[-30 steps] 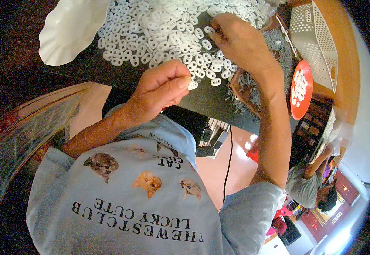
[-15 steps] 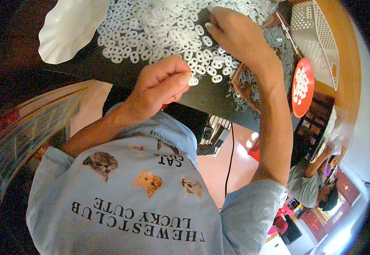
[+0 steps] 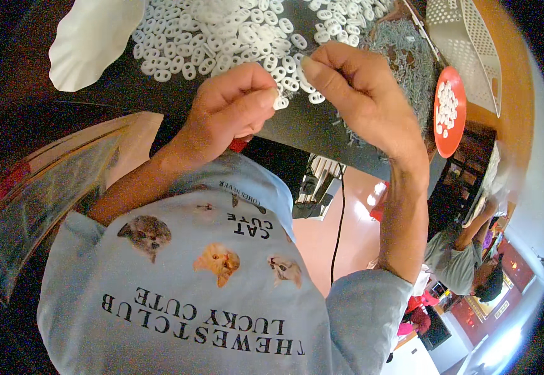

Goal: Manually attaching small metal hooks onto white plastic rings at a workstation.

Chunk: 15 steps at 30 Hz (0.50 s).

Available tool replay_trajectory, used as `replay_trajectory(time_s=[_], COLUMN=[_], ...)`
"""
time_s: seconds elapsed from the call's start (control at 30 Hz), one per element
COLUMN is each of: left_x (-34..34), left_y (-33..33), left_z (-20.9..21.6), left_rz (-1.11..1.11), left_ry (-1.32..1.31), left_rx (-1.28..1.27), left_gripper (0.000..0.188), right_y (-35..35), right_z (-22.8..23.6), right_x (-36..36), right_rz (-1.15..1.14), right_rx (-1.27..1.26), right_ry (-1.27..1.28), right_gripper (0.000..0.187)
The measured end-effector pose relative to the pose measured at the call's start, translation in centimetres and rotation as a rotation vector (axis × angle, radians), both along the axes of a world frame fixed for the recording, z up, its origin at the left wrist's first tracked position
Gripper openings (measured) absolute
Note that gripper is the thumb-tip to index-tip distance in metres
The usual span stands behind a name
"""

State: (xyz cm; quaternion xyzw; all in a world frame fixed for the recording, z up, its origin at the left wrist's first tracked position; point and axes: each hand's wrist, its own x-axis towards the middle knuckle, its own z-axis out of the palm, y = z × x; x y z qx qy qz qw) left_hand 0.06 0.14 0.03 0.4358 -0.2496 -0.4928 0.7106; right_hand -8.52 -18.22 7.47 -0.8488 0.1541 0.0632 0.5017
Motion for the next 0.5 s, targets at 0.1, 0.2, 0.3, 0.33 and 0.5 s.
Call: replay_trajectory(time_s=[0.1, 0.2, 0.3, 0.33, 0.5], left_x=[0.06, 0.05, 0.14, 0.16, 0.04], left_y=[-0.12, -0.19, 0.02, 0.05, -0.09], left_z=[-0.19, -0.18, 0.12, 0.09, -0.33], left_rz=[-0.013, -0.036, -0.058, -0.057, -0.052], left_ry=[-0.018, 0.021, 0.033, 0.033, -0.034], left_rx=[-0.046, -0.072, -0.054, -0.053, -0.072], left_gripper=[0.015, 0.015, 0.01, 0.01, 0.014], right_y=[0.19, 0.77, 0.74, 0.73, 0.92], right_z=[-0.14, 0.75, 0.08, 0.1, 0.07], right_x=[-0.44, -0.34, -0.58, -0.56, -0.49], right_rz=[0.015, 0.025, 0.051, 0.052, 0.104], right_rx=[0.028, 0.014, 0.025, 0.026, -0.018], right_ry=[0.014, 0.044, -0.028, -0.028, -0.048], right_gripper=[0.017, 0.022, 0.021, 0.021, 0.019])
